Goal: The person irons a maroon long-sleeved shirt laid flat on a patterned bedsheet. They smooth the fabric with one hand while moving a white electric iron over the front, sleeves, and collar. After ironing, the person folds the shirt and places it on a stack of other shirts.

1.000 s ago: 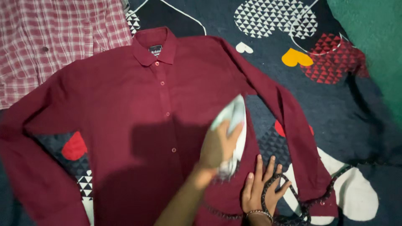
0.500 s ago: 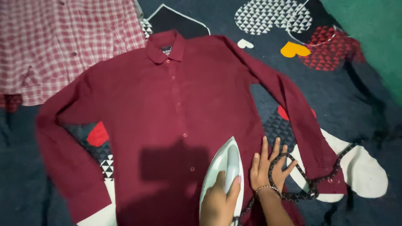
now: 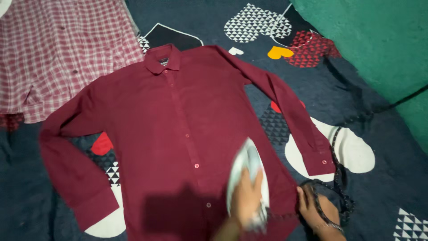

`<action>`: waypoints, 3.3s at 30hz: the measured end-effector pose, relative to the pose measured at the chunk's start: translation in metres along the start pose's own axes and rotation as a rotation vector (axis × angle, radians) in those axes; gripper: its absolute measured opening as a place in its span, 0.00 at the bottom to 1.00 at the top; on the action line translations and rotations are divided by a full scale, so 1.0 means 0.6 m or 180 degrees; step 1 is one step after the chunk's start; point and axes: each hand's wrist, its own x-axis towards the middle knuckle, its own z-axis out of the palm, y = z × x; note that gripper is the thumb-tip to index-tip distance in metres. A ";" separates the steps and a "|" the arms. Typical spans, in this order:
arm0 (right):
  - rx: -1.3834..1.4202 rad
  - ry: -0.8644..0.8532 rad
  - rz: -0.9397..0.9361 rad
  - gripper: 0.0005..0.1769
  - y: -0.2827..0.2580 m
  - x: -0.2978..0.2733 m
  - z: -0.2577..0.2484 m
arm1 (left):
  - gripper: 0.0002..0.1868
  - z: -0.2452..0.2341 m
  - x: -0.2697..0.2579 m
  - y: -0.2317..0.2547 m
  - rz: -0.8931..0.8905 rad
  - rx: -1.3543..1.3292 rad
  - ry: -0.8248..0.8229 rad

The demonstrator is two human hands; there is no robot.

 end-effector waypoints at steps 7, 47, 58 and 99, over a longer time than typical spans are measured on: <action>0.0375 0.0601 0.0007 0.18 0.005 -0.024 0.017 | 0.26 0.070 -0.024 -0.025 0.0758 0.0046 0.0632; 0.0062 -0.0192 -0.0759 0.20 0.133 -0.064 0.022 | 0.28 0.096 -0.052 -0.014 0.0294 -0.0291 0.0987; -0.1457 0.1431 -0.1820 0.14 0.071 0.068 -0.216 | 0.31 0.002 -0.088 -0.052 -0.0073 -0.0419 0.0900; -0.1566 -0.0473 -0.0612 0.51 -0.320 -0.054 0.043 | 0.28 -0.148 -0.112 -0.247 -0.0331 -0.0136 0.0994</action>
